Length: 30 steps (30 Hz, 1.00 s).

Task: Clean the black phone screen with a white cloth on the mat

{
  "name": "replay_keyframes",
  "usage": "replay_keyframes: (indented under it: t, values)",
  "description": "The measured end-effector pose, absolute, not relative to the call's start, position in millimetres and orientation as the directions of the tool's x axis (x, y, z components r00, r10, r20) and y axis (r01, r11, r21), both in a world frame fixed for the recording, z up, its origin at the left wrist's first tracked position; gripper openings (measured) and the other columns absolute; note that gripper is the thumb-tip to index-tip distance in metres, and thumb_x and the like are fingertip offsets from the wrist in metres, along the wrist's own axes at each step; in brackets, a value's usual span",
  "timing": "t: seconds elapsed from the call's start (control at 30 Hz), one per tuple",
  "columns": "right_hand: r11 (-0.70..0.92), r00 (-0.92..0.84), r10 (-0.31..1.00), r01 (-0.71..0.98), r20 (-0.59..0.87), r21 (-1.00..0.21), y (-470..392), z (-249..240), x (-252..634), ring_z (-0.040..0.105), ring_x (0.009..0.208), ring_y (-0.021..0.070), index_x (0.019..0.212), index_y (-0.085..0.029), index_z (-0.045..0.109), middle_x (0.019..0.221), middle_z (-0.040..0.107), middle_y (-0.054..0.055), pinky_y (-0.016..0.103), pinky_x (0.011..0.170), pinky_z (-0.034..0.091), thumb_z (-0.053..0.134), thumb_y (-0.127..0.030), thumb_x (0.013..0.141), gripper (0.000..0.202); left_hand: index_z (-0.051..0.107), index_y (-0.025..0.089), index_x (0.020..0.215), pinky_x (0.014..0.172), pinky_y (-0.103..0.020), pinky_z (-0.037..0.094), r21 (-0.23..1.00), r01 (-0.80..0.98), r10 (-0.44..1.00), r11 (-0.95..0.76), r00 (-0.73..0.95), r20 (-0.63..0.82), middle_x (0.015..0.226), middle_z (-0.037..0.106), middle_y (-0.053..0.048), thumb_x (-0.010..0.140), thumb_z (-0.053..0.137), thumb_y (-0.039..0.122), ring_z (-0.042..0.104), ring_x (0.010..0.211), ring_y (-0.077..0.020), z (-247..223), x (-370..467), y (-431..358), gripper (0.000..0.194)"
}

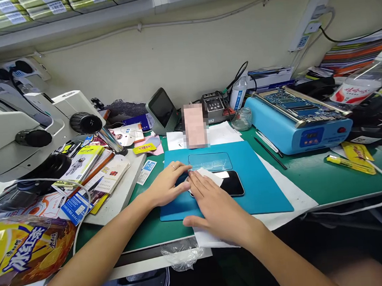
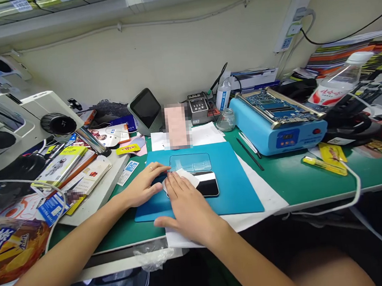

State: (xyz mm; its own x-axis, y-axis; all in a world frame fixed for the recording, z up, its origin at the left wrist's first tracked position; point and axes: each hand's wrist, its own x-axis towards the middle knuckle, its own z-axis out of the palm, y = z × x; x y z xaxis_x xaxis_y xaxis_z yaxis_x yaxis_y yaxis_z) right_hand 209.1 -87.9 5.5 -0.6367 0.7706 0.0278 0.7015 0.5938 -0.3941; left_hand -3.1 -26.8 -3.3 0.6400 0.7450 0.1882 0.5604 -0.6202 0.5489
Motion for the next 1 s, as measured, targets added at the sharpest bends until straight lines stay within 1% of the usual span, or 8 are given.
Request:
replay_keyframes:
  t: [0.1,0.27,0.37,0.47,0.6,0.77,0.9,1.0]
  values:
    - [0.617,-0.661,0.75,0.69,0.017,-0.379,-99,7,214,0.02,0.154,0.0335,0.158,-0.006,0.031,0.166,0.022,0.019,0.056,0.122,0.028,0.042,-0.074,0.093,0.094,0.051,0.016,0.144,0.103,-0.048,0.045,0.547,0.568,0.749,-0.615,0.639,0.178,0.129,0.059,-0.016,0.1,0.031,0.07,0.055,0.115,-0.0301,-3,-4,-27,0.073]
    - [0.597,-0.636,0.772,0.723,0.003,-0.347,-110,5,258,0.026,0.152,0.032,0.159,-0.016,0.031,0.166,0.026,0.012,0.055,0.119,0.035,0.04,-0.067,0.097,0.081,0.055,0.019,0.141,0.104,-0.047,0.045,0.517,0.593,0.743,-0.617,0.655,0.135,0.128,0.06,-0.013,0.101,0.042,0.061,0.056,0.116,-0.0295,0,-3,-28,0.06]
    - [0.562,-0.593,0.806,0.763,0.003,-0.319,-112,1,284,0.027,0.152,0.0313,0.161,-0.021,0.028,0.166,0.026,0.009,0.055,0.119,0.037,0.041,-0.063,0.099,0.076,0.056,0.02,0.141,0.103,-0.046,0.045,0.511,0.605,0.745,-0.611,0.657,0.114,0.127,0.06,-0.013,0.099,0.047,0.06,0.056,0.114,-0.0292,2,-2,-29,0.058]
    - [0.535,-0.548,0.835,0.794,0.041,-0.291,-115,-6,298,0.026,0.152,0.0316,0.162,-0.025,0.022,0.167,0.024,0.007,0.056,0.118,0.037,0.042,-0.059,0.1,0.074,0.057,0.022,0.141,0.102,-0.046,0.046,0.512,0.607,0.746,-0.608,0.657,0.107,0.126,0.06,-0.012,0.097,0.052,0.061,0.056,0.113,-0.0293,4,-1,-29,0.06]
    - [0.504,-0.505,0.86,0.822,0.069,-0.265,-120,-13,299,0.025,0.152,0.0326,0.162,-0.021,0.021,0.167,0.023,0.008,0.057,0.118,0.037,0.041,-0.06,0.1,0.076,0.058,0.022,0.14,0.101,-0.045,0.047,0.501,0.604,0.741,-0.62,0.661,0.12,0.125,0.06,-0.012,0.089,0.062,0.066,0.057,0.113,-0.0299,6,0,-30,0.067]
    - [0.431,-0.445,0.896,0.864,0.006,-0.259,-110,-10,292,0.02,0.154,0.0326,0.161,-0.012,0.023,0.167,0.019,0.013,0.056,0.121,0.031,0.036,-0.065,0.099,0.083,0.057,0.023,0.141,0.102,-0.046,0.047,0.497,0.587,0.725,-0.64,0.674,0.138,0.125,0.059,-0.012,0.081,0.072,0.068,0.056,0.114,-0.0306,5,-1,-31,0.077]
    - [0.375,-0.397,0.917,0.887,-0.03,-0.269,-96,-6,275,0.018,0.154,0.0328,0.16,-0.006,0.025,0.167,0.018,0.017,0.056,0.122,0.028,0.033,-0.066,0.1,0.085,0.056,0.022,0.141,0.104,-0.046,0.046,0.482,0.587,0.718,-0.651,0.682,0.139,0.127,0.058,-0.013,0.079,0.074,0.067,0.055,0.117,-0.0306,3,-2,-31,0.079]
    - [0.419,-0.438,0.899,0.854,0.008,-0.308,-92,-4,245,0.019,0.154,0.0323,0.158,-0.004,0.031,0.166,0.023,0.02,0.055,0.123,0.028,0.034,-0.068,0.098,0.087,0.057,0.021,0.14,0.103,-0.046,0.046,0.472,0.592,0.721,-0.653,0.677,0.148,0.126,0.058,-0.013,0.081,0.073,0.066,0.056,0.115,-0.0297,2,0,-32,0.076]
